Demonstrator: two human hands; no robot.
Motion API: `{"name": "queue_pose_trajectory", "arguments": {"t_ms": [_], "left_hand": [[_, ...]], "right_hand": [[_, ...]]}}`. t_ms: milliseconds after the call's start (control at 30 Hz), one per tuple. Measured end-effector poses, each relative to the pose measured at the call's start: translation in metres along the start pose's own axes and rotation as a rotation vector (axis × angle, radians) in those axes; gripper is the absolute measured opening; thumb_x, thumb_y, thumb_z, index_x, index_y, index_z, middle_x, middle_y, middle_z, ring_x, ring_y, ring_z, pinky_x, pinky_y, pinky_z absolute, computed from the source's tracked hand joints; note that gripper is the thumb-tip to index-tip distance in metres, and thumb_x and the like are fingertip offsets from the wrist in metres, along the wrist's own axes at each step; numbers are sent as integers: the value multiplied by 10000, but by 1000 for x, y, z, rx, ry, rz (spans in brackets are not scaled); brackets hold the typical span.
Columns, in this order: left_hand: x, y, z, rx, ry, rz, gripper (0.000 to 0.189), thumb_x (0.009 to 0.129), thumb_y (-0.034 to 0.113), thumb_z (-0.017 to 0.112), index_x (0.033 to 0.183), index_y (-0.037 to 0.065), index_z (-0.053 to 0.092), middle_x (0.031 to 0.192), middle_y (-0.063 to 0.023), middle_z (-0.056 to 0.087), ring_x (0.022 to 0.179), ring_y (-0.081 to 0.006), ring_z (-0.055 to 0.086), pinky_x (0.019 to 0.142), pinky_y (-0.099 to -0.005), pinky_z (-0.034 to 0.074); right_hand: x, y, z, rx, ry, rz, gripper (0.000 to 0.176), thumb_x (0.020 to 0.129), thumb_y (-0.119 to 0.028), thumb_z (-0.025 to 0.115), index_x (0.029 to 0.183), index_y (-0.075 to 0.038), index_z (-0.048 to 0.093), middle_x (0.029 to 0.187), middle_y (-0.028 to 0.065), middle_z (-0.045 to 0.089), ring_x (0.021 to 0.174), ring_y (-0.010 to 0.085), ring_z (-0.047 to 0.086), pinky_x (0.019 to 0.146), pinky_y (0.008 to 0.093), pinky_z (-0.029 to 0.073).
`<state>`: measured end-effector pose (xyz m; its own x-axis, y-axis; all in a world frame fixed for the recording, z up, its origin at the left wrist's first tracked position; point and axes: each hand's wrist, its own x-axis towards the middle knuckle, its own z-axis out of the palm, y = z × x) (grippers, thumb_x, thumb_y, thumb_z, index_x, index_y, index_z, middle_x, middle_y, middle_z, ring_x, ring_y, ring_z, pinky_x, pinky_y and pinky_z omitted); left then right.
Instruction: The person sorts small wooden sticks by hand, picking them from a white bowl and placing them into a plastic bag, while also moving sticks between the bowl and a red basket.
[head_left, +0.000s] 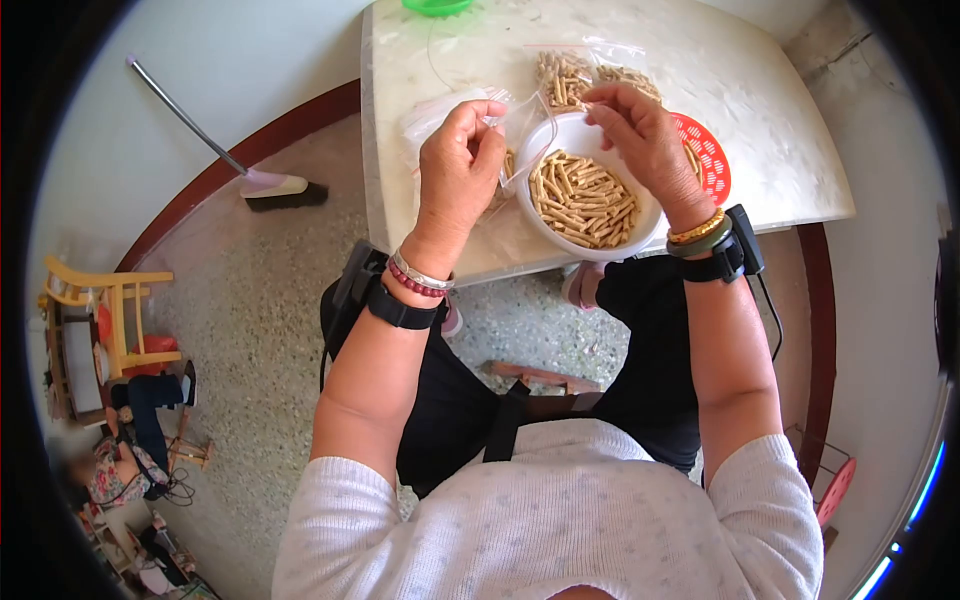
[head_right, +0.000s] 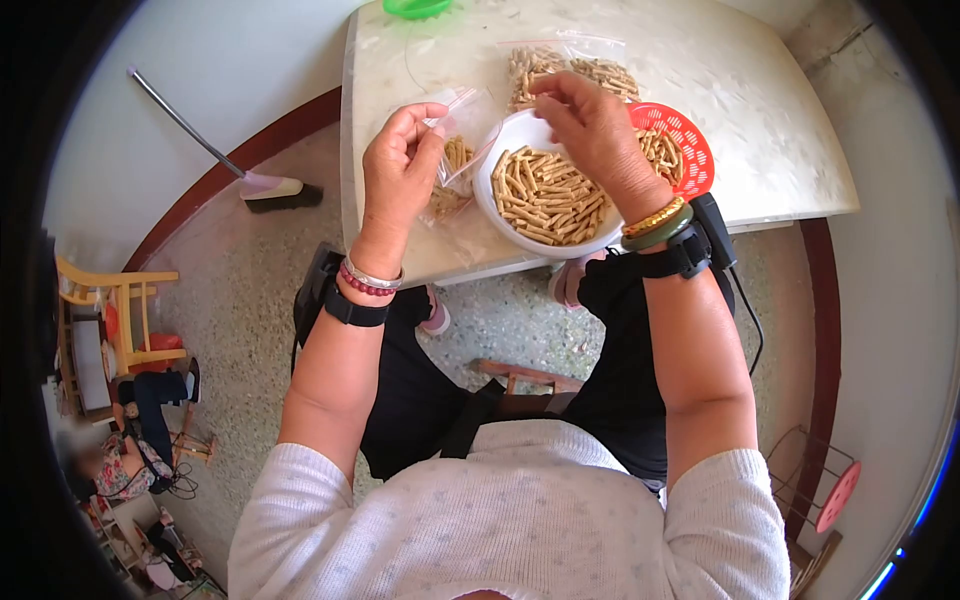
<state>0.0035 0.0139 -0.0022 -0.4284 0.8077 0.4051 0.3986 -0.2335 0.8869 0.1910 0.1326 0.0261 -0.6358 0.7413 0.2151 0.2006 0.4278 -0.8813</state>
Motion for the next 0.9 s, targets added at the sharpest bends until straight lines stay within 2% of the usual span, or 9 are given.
{"name": "queue_pose_trajectory", "arguments": {"t_ms": [33, 67, 133, 267, 333, 467, 533, 633, 900], "left_hand": [[-1, 2, 0, 37, -15, 10, 164, 907, 40, 583, 1065, 9, 617, 658, 50, 525, 591, -4, 419, 533, -173, 350], [-2, 5, 1, 35, -15, 10, 164, 907, 40, 583, 1065, 9, 617, 658, 50, 525, 591, -4, 419, 533, -173, 350], [-3, 11, 2, 15, 7, 14, 168, 880, 71, 617, 1030, -5, 603, 622, -17, 543, 532, -64, 463, 511, -235, 406], [-8, 16, 4, 18, 63, 102, 187, 889, 103, 632, 1045, 4, 602, 639, -12, 544, 528, -72, 462, 512, -237, 407], [-13, 20, 5, 19, 169, 303, 184, 898, 106, 624, 1056, 13, 607, 666, -8, 546, 521, -82, 457, 497, -233, 398], [-34, 45, 6, 45, -75, 448, 186, 898, 98, 610, 1067, 20, 606, 715, -45, 573, 544, -116, 514, 460, -251, 409], [-42, 47, 20, -26, -169, 504, 176, 897, 67, 603, 1062, 7, 613, 741, -24, 579, 536, -96, 473, 496, -236, 401], [-50, 39, 35, -53, -286, 526, 198, 886, 47, 596, 1082, 18, 608, 734, -48, 576, 524, -139, 499, 495, -257, 419], [-51, 37, 38, 4, -267, 413, 222, 868, -10, 575, 1086, 15, 610, 784, -82, 613, 585, -144, 565, 547, -260, 463]], "right_hand": [[1, 10, -7, -127, 46, 51, 195, 904, -142, 595, 1055, -27, 640, 799, 50, 666, 726, 116, 623, 674, 277, 510], [0, 23, -13, -267, 54, -20, 160, 868, -143, 609, 966, -25, 654, 810, 104, 680, 726, 212, 653, 680, 330, 516], [-9, 38, -20, -439, -16, -39, 148, 858, -132, 614, 956, -30, 656, 810, 98, 678, 734, 202, 652, 674, 316, 511], [-24, 47, -19, -689, -222, 56, 121, 804, -133, 629, 879, -42, 659, 748, 119, 662, 720, 268, 654, 663, 365, 506], [-31, 51, -20, -750, -320, 89, 106, 790, -146, 621, 844, -61, 657, 728, 105, 661, 709, 303, 641, 670, 402, 503], [-34, 48, -13, -808, -408, 189, 119, 792, -167, 633, 871, -81, 659, 808, 103, 670, 788, 307, 643, 702, 410, 507], [-41, 39, -4, -883, -331, 11, 200, 758, -208, 679, 923, -95, 676, 935, 119, 677, 905, 307, 647, 770, 417, 517], [-37, 39, 6, -964, -445, 46, 302, 724, -240, 732, 955, -59, 663, 976, 140, 666, 970, 307, 634, 809, 405, 511], [-34, 39, 13, -993, -401, 192, 335, 746, -165, 719, 1046, -48, 628, 1106, 173, 607, 1057, 330, 609, 873, 413, 503]]}}
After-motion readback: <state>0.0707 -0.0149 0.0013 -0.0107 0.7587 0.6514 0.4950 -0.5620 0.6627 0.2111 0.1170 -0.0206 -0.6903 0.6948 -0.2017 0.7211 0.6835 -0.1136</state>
